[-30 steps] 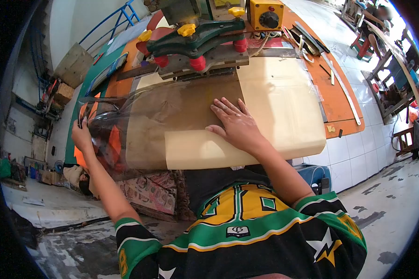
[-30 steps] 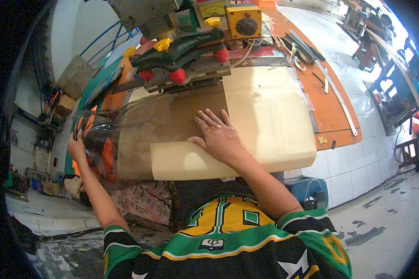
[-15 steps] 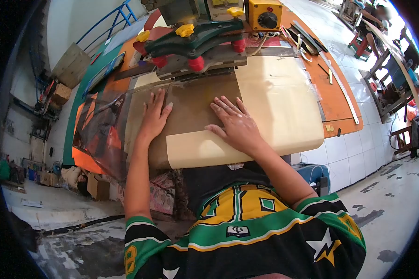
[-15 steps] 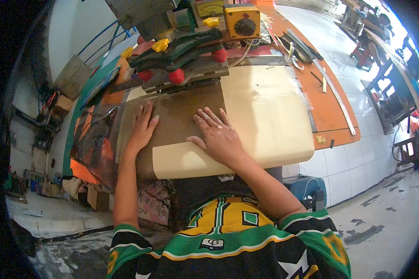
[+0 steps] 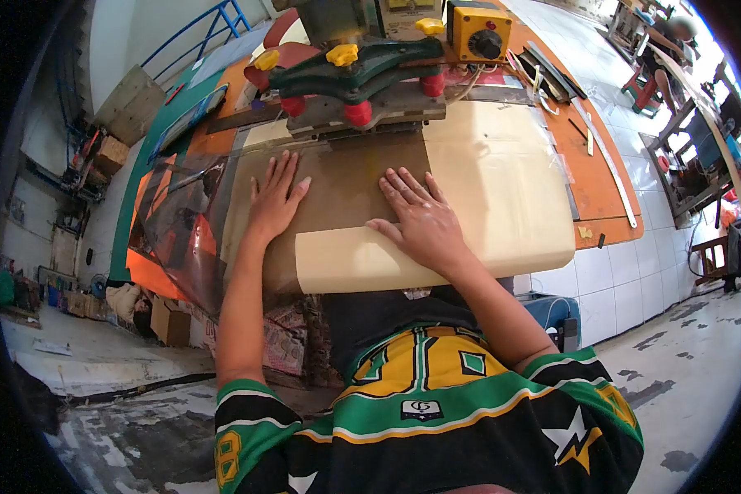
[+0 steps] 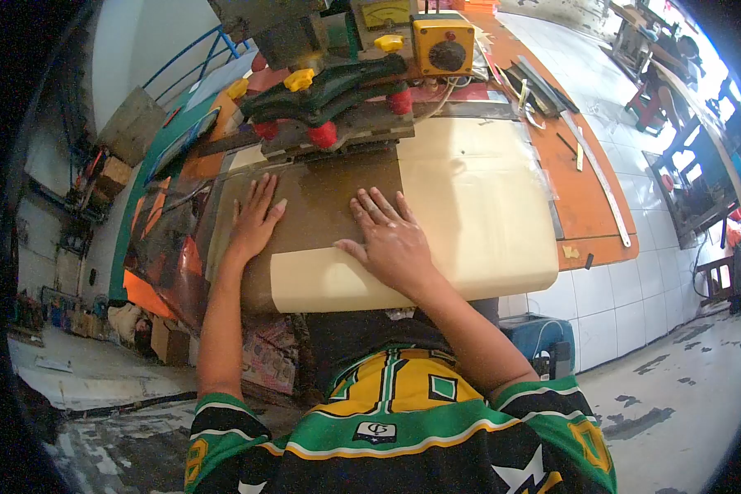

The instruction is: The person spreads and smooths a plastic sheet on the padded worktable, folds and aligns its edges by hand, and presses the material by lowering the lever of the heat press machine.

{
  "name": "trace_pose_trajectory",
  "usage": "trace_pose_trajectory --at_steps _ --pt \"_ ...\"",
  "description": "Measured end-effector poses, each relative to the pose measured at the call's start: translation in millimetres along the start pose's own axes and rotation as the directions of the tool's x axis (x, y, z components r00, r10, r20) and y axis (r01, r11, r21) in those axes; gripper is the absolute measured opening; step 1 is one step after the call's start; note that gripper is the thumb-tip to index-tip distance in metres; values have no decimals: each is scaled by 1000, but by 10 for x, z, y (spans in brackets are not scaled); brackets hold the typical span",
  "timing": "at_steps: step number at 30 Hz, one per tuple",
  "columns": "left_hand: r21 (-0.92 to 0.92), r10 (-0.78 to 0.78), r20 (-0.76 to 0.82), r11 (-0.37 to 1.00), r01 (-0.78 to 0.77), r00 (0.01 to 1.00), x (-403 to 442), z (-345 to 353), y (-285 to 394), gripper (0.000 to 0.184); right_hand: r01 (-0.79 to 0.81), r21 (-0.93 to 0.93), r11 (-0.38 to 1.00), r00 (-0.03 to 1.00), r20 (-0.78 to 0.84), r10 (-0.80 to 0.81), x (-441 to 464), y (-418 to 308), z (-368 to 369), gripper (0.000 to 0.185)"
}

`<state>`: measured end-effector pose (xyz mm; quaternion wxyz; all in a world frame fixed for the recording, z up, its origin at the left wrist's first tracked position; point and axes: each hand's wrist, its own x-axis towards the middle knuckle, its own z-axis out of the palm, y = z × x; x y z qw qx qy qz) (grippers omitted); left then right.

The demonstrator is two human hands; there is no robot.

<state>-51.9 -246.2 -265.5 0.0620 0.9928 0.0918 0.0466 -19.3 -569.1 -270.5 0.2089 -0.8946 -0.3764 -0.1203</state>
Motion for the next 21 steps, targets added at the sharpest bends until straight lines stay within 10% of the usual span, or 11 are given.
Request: trace_pose_trajectory --at_steps 21 --pt "-6 13 -11 1000 -13 1000 38 -26 -87 73 -13 -24 1000 1000 26 14 29 -39 12 80"
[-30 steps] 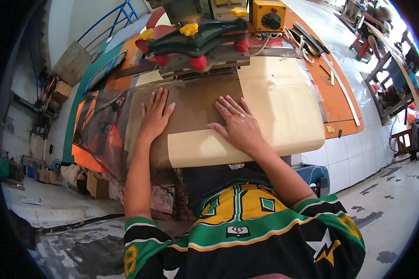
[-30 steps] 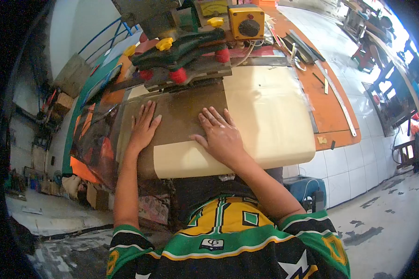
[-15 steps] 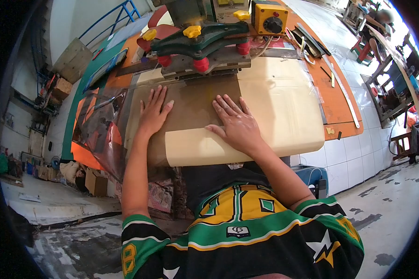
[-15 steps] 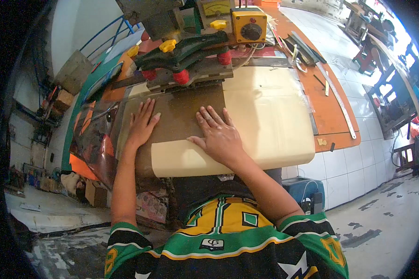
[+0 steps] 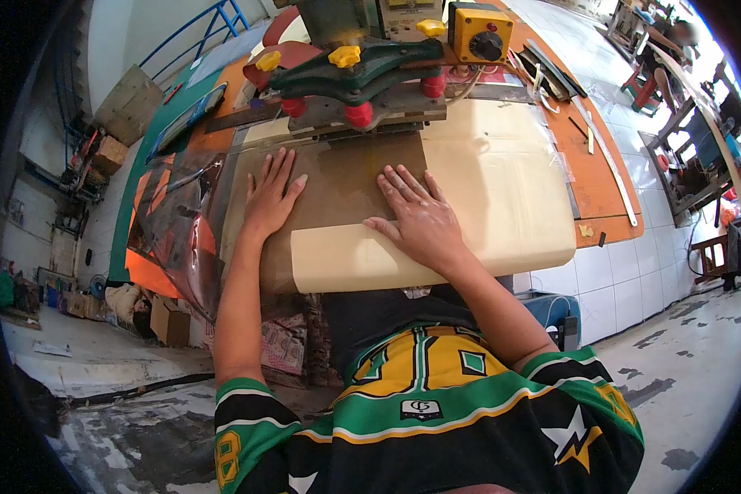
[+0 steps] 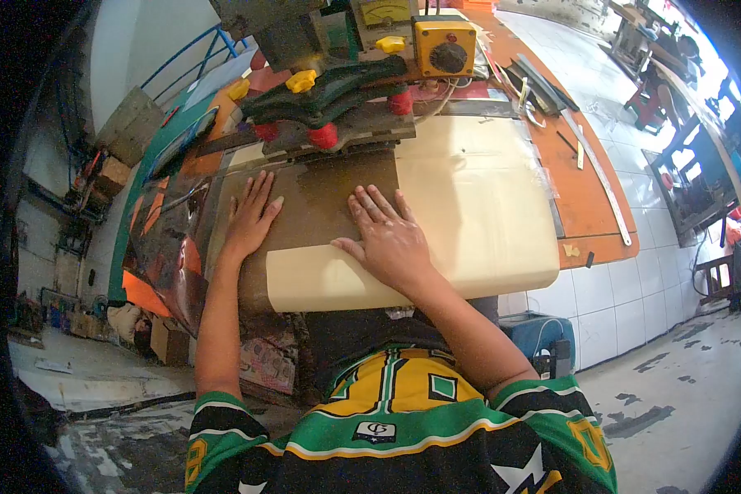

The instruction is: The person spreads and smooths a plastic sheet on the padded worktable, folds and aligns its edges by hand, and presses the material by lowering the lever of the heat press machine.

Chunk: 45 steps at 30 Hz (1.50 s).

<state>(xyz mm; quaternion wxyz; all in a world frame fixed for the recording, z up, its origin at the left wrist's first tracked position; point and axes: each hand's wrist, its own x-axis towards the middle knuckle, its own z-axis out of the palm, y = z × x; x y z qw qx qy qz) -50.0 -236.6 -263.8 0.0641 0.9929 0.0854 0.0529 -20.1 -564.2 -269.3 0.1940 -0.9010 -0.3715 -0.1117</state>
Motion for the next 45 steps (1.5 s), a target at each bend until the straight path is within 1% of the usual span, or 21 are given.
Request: trace_pose_trajectory --at_steps 2,4,10,20,23,25,29,31,45 --pt "2 -2 -2 1000 2 1000 2 2 4 73 -16 -17 1000 999 32 16 -2 -3 -6 80" --pt "8 -7 0 1000 7 1000 5 2 9 73 11 26 1000 999 -38 -10 -5 6 19 79" --pt "17 -17 3 1000 16 1000 12 15 14 73 6 34 999 999 -42 -5 -3 12 23 79" --pt "17 -8 -7 1000 8 1000 -1 13 15 74 -13 45 999 999 -42 15 5 6 18 77" --pt "20 -10 1 1000 10 1000 1 10 18 74 -43 31 999 999 -6 43 5 -4 2 75" --pt "20 -3 -5 1000 3 1000 9 19 2 74 -23 34 999 999 -44 24 -1 -2 8 73" --pt "2 -6 4 1000 6 1000 -17 -28 24 73 -26 50 998 999 -40 28 -5 -18 -16 71" --pt "10 -4 0 1000 4 1000 -3 -9 3 74 -38 58 998 997 -67 41 -8 -18 -12 69" --pt "6 3 0 1000 -3 1000 14 11 6 75 -26 27 999 992 -121 29 -50 -22 -36 64"
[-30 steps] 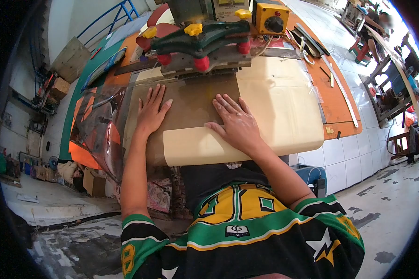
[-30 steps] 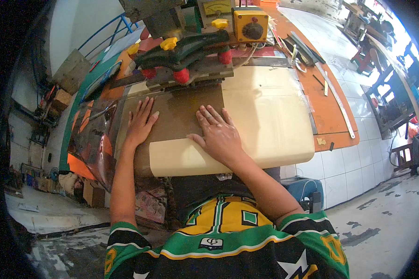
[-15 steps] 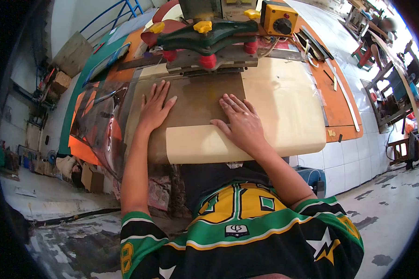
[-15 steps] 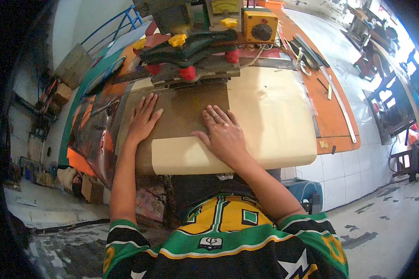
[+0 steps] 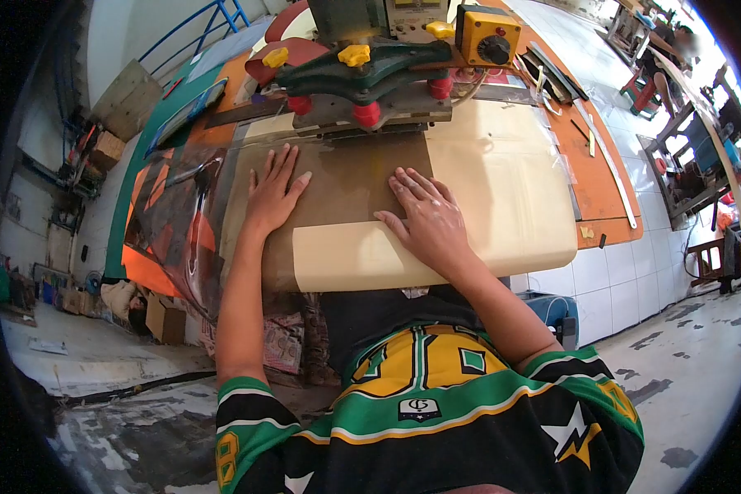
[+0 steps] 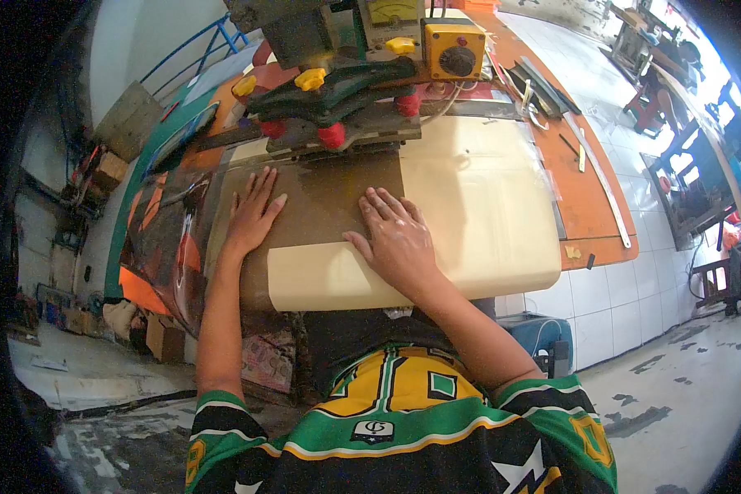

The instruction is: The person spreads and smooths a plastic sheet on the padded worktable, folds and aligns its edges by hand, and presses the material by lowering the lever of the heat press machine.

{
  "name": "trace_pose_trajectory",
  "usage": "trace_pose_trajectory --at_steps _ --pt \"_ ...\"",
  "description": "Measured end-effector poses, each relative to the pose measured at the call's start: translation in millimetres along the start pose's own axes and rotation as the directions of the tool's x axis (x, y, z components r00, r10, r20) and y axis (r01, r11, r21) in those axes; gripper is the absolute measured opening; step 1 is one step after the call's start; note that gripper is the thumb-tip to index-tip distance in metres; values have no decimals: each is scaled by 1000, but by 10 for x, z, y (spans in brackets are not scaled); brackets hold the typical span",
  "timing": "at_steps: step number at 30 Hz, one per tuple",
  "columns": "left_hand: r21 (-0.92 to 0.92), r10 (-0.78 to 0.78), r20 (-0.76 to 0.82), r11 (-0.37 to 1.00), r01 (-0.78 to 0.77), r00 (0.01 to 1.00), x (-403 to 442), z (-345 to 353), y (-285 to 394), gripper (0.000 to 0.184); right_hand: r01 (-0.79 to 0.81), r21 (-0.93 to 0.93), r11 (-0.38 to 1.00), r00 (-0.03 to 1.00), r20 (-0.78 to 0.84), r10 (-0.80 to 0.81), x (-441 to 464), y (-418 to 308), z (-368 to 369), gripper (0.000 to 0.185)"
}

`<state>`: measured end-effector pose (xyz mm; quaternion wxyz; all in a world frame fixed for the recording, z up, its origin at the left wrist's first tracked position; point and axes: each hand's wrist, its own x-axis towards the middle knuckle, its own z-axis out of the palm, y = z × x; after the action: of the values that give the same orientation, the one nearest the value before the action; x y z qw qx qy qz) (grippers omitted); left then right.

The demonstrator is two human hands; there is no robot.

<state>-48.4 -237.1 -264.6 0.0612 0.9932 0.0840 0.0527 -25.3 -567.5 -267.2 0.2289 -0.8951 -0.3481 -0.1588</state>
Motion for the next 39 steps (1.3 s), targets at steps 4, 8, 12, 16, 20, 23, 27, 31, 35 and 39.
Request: trace_pose_trajectory --at_steps 4,8,12,16,20,23,27,31,35,39 --pt "4 -3 -5 1000 3 1000 -1 -10 9 75 1 10 1000 1000 -2 -1 1 8 9 63" --pt "18 -4 -4 1000 4 1000 -1 -1 2 75 -8 21 1000 1000 14 8 0 6 -11 63" --pt "19 0 -19 1000 1 1000 -7 19 -6 74 -1 14 1000 1000 29 1 -1 9 -25 62" --pt "12 -2 -13 1000 2 1000 -14 -10 9 74 -8 20 1000 999 31 8 3 0 -26 62" --pt "19 -24 -5 1000 24 1000 -15 -16 35 75 -17 26 1000 999 42 16 13 -17 -53 61" --pt "-6 -24 -3 1000 24 1000 -18 -17 29 77 -6 28 1000 1000 31 5 11 -5 -33 61" --pt "-10 -12 -20 1000 12 1000 -17 4 16 78 -14 37 999 999 35 13 14 -9 -42 61" --pt "8 -16 -19 1000 16 1000 -4 21 17 77 -44 44 998 998 47 42 14 -10 -36 60" --pt "13 -21 -5 1000 21 1000 -4 0 30 77 -41 44 998 998 45 39 16 -9 -42 60" --pt "19 -25 7 1000 25 1000 5 6 16 78 -32 40 999 998 50 30 17 -10 -51 61"
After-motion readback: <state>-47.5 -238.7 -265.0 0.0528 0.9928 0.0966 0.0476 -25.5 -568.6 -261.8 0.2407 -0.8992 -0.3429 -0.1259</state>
